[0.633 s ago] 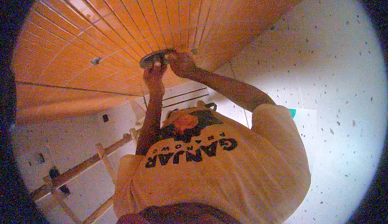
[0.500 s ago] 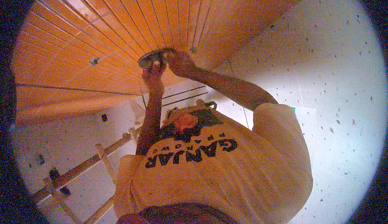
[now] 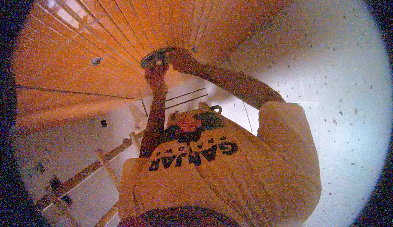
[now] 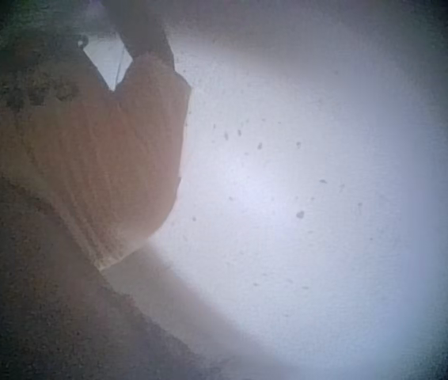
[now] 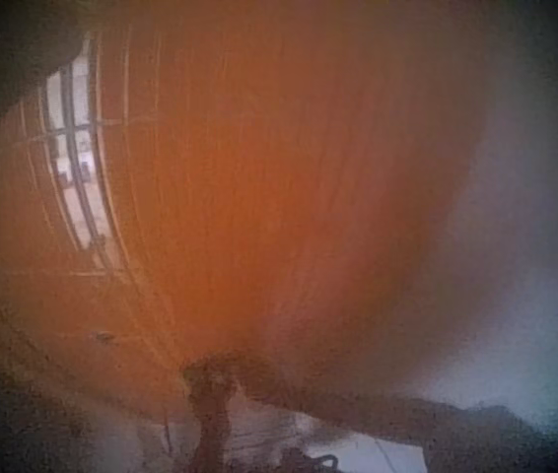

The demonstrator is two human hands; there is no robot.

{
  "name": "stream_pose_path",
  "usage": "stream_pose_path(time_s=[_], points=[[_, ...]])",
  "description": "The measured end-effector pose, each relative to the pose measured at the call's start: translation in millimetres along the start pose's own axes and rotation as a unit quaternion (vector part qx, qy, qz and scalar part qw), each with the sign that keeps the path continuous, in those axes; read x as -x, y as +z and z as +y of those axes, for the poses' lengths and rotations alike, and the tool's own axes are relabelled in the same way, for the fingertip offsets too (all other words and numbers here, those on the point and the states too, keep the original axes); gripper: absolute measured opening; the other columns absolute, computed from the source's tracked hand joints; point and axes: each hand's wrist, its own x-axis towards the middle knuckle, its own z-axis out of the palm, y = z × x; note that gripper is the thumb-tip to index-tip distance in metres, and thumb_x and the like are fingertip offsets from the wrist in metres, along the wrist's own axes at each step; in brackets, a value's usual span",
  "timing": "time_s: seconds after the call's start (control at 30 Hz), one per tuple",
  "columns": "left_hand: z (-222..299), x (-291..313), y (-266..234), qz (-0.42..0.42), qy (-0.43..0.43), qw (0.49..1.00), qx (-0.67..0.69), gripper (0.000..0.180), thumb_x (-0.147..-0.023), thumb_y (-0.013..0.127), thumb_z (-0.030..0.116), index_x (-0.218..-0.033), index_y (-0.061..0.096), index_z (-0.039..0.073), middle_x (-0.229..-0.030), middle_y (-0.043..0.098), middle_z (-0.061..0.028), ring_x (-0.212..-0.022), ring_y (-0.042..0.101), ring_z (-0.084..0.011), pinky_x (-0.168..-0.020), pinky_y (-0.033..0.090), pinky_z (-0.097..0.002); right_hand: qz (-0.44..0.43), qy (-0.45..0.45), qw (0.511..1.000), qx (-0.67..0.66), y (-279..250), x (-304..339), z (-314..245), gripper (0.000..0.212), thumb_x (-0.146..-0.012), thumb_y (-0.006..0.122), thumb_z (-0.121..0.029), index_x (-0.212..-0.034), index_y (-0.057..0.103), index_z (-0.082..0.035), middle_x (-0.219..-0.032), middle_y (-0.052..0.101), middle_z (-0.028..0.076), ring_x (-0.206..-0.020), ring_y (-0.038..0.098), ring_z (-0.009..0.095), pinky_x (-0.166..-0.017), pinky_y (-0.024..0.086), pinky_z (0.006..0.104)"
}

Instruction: The person installs a circular ceiling fixture onto an orange-tiled ceiling. They hold the fixture with one hand and use a screwdriver to tighten screws into the ceiling mount. The person repeatedly adjusts the fixture and tightens the screws to secure it in place.

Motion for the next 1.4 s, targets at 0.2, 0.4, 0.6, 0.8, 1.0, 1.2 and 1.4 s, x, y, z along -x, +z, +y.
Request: stream_pose_path(time_s=[0.2, 0.4, 0.6, 0.8, 1.0, 1.2, 1.4], points=[[3.2, -2.8, -8.0, -0.004, -0.035, 0.999, -0.015, 0.03, -0.081, 0.073, 0.018, -0.1, 0.058, 0.001, -0.096, 0.064, -0.0082, -0.082, 0.063, -0.0168, -0.07, 0.055, -0.0305, 0.068, -0.005, 0.997, -0.041, -16.2, 5.7, -18.2, 0.022, -0.092, 0.05, -0.021, -0.095, 0.062, -0.003, -0.092, 0.065, 0.02, -0.083, 0.063, 0.037, -0.075, 0.051, 0.0474], [3.1, -5.8, -14.8, -0.015, -0.051, 0.998, -0.038, 0.031, -0.082, 0.074, 0.018, -0.101, 0.056, 0.002, -0.095, 0.064, -0.008, -0.081, 0.063, -0.017, -0.07, 0.055, -0.0312, 0.015, 0.064, 0.996, -0.06, -30.0, 6.5, -34.8, 0.031, -0.097, 0.042, -0.026, -0.097, 0.061, -0.002, -0.087, 0.065, 0.022, -0.08, 0.062, 0.04, -0.074, 0.05, 0.0484], [-0.3, -5.1, -7.2, -0.028, -0.023, 0.999, -0.023, 0.027, -0.083, 0.071, 0.015, -0.103, 0.056, 0.004, -0.095, 0.063, -0.0063, -0.082, 0.062, -0.0169, -0.071, 0.055, -0.0314, 0.039, 0.079, 0.994, -0.061, -12.1, 7.3, -19.5, 0.032, -0.097, 0.042, -0.03, -0.105, 0.061, -0.005, -0.085, 0.066, 0.021, -0.073, 0.063, 0.038, -0.068, 0.05, 0.0492], [-9.8, -8.6, -8.3, 0.001, -0.006, 1.0, -0.009, 0.024, -0.084, 0.067, 0.008, -0.105, 0.055, 0.004, -0.096, 0.063, -0.0077, -0.08, 0.062, -0.017, -0.07, 0.055, -0.0315, 0.013, 0.107, 0.994, -0.032, -39.4, 11.0, -44.9, 0.031, -0.097, 0.044, -0.03, -0.11, 0.06, -0.007, -0.087, 0.066, 0.02, -0.074, 0.064, 0.036, -0.067, 0.051, 0.0484], [8.4, -3.8, -2.8, -0.001, -0.013, 0.981, -0.196, 0.024, -0.084, 0.064, 0.003, -0.107, 0.055, 0.002, -0.091, 0.064, -0.0085, -0.079, 0.063, -0.0173, -0.067, 0.055, -0.0325, 0.029, 0.105, 0.991, -0.08, -11.7, 16.3, -18.0, 0.024, -0.094, 0.049, -0.024, -0.105, 0.059, -0.005, -0.082, 0.065, 0.019, -0.075, 0.063, 0.035, -0.066, 0.05, 0.0481], [7.0, -6.5, -11.5, -0.033, 0.023, 0.97, -0.24, 0.027, -0.085, 0.067, 0.011, -0.105, 0.054, -0.001, -0.09, 0.064, -0.0099, -0.078, 0.063, -0.0185, -0.07, 0.056, -0.033, 0.051, -0.099, 0.981, 0.162, 2.5, 16.1, 4.1, 0.018, -0.088, 0.053, -0.017, -0.096, 0.06, -0.003, -0.082, 0.065, 0.015, -0.073, 0.063, 0.033, -0.068, 0.05, 0.0441], [12.5, -11.9, -16.5, -0.046, -0.016, 0.987, -0.151, 0.026, -0.085, 0.069, 0.016, -0.099, 0.056, -0.002, -0.093, 0.064, -0.0105, -0.075, 0.063, -0.0178, -0.067, 0.055, -0.0315, -0.061, 0.127, 0.975, -0.17, -43.6, 0.0, -36.7, 0.021, -0.083, 0.058, -0.019, -0.096, 0.061, -0.003, -0.095, 0.065, 0.011, -0.076, 0.064, 0.03, -0.069, 0.051, 0.0426]])
